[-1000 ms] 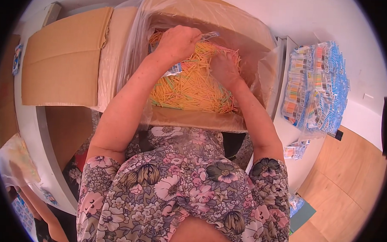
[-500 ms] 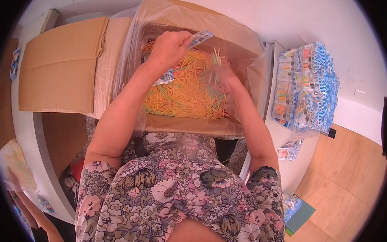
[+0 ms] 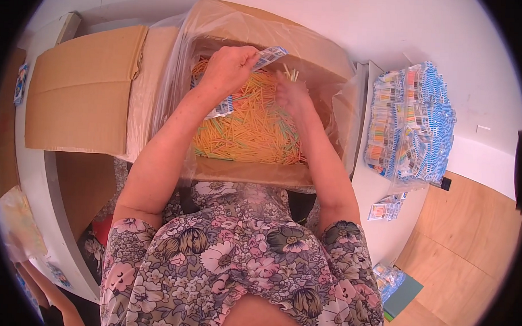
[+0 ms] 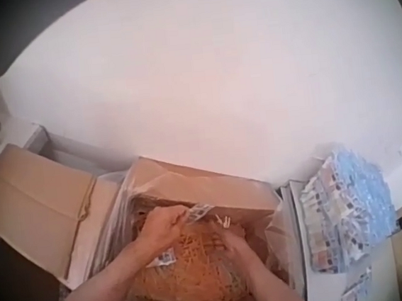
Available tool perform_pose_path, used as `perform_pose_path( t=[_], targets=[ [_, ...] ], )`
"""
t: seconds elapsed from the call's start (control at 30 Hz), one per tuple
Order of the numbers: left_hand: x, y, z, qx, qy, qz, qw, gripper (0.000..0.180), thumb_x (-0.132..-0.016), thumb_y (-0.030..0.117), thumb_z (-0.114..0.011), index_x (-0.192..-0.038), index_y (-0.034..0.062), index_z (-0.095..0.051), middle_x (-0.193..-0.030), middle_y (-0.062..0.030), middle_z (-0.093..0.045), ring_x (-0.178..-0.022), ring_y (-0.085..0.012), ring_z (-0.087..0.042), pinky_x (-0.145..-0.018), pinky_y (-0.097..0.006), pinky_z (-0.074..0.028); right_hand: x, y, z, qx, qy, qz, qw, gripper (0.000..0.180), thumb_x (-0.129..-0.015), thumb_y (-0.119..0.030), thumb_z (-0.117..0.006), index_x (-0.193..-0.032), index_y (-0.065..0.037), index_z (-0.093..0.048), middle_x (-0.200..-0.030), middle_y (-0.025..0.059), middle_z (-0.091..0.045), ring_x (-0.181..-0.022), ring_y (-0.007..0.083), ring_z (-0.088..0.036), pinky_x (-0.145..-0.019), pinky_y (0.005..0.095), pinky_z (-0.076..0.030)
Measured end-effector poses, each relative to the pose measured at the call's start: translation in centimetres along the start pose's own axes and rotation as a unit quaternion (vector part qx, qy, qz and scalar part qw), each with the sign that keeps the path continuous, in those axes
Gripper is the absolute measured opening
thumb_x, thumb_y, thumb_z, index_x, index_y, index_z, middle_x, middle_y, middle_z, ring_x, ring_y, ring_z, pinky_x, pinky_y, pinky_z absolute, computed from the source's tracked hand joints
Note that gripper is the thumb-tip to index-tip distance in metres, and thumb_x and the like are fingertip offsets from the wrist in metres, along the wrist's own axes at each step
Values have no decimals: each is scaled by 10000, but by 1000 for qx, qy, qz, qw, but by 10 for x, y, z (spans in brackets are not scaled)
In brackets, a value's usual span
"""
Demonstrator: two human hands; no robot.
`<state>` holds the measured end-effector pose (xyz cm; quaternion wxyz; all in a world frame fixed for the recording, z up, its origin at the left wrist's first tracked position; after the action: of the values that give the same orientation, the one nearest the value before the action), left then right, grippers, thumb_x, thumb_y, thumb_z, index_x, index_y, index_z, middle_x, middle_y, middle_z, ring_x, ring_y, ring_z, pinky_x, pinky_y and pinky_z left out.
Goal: Packaging toothpicks from a bulk box into small plastic packets.
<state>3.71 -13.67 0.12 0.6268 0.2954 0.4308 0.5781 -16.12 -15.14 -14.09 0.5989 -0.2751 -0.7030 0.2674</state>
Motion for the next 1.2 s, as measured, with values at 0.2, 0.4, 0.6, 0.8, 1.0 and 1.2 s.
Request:
perform_pose_path(
  t=[0.2, 0.4, 0.6, 0.8, 1.0, 1.2],
  targets=[
    [0, -6, -8, 32, -35, 28, 998, 193, -902, 161, -534, -883, -26, -576, -612, -84, -501, -580, -102, -401, -543, -296, -379, 16, 19, -5, 37, 26, -56, 997, 173, -892, -204, -603, -793, -91, -517, -551, -19, -425, -417, 107, -372, -377, 266, -304],
    [4, -20, -23, 236, -85, 118, 961, 232, -931, 168, -520, -910, -32, -636, -772, 73, -568, -696, -23, -444, -622, -216, -394, 1, -1, -4, -17, 20, -29, 999, 193, -855, -209, -651, -785, -99, -508, -545, -27, -422, -424, 97, -365, -372, 259, -281],
    [9, -10, -22, 319, -85, 146, 933, 229, -932, 182, -526, -964, -12, -644, -812, 43, -611, -730, -22, -490, -663, -210, -413, 8, 11, 7, 60, -22, -50, 997, 177, -834, -162, -670, -784, -112, -508, -547, -23, -432, -428, 96, -390, -370, 261, -290],
    [8, -9, -27, 326, -94, 140, 930, 248, -919, 189, -538, -955, -30, -649, -786, 16, -624, -700, -43, -507, -643, -236, -435, -13, -5, 16, 61, 24, 4, 998, 192, -857, -194, -638, -767, -98, -498, -543, 1, -433, -442, 128, -414, -398, 298, -338],
    [20, -10, -42, 346, -179, 199, 899, 216, -923, 185, -537, -944, -1, -647, -795, 26, -626, -684, -31, -527, -615, -213, -440, 46, -20, -1, -29, -67, 18, 997, 212, -916, -248, -538, -793, -84, -484, -616, 45, -484, -533, 186, -488, -499, 349, -428],
    [31, 12, -66, 306, -263, 113, 908, 166, -906, 149, -556, -963, 23, -648, -765, 43, -624, -627, -9, -531, -514, -184, -425, 83, -52, 11, -195, -59, 121, 972, 275, -957, -303, -425, -803, -91, -508, -992, 159, -575, -947, 245, -536, -827, 412, -437]
  ],
)
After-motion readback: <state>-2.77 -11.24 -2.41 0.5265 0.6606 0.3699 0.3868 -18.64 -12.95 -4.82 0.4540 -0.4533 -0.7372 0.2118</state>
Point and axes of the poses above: each hand's wrist, its own x-axis away from the middle knuckle, its own z-axis out of the back of the hand, y = z × x, the point moved 10 cm from there along -x, towards the middle knuckle
